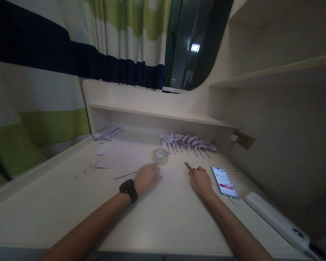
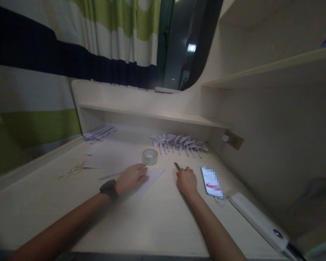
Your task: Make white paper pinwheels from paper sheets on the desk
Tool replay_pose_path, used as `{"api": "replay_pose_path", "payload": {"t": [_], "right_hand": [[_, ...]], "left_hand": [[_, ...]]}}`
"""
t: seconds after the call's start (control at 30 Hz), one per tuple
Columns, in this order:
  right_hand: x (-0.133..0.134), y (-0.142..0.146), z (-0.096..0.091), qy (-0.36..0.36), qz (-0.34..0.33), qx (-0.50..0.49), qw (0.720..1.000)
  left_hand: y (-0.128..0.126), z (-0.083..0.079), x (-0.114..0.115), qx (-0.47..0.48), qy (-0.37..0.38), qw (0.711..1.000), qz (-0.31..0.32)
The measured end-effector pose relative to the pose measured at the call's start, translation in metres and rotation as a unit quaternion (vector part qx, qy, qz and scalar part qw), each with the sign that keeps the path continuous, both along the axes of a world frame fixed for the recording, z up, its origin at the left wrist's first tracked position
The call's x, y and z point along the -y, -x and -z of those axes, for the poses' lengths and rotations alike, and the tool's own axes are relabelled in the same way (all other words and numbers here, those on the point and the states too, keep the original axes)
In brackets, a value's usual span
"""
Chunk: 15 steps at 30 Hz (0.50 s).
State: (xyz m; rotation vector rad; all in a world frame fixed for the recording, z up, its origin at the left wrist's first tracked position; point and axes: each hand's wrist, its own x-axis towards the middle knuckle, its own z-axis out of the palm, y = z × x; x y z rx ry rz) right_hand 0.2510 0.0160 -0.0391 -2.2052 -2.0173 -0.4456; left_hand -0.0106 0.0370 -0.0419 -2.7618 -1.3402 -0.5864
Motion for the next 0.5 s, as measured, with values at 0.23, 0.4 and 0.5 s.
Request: {"api": "replay_pose_path", "payload": {"t": [0.23, 0.4, 0.5], "right_hand": [[-0.001, 0.018, -0.007, -0.017, -0.062, -0.159, 0.985], [-0.026, 0.040, -0.006, 0.014, -0.024, -0.468, 0.883], [-0.038, 0.049, -0.003, 0.015, -0.028, -0.538, 0.843]], "left_hand": [[-0.018, 0.013, 0.016, -0.009, -0.018, 1.000, -0.010], [-0.021, 0.007, 0.022, -0.014, -0.034, 0.999, -0.032], [-0.024, 0.004, 0.025, -0.019, -0.035, 0.998, -0.047]]}}
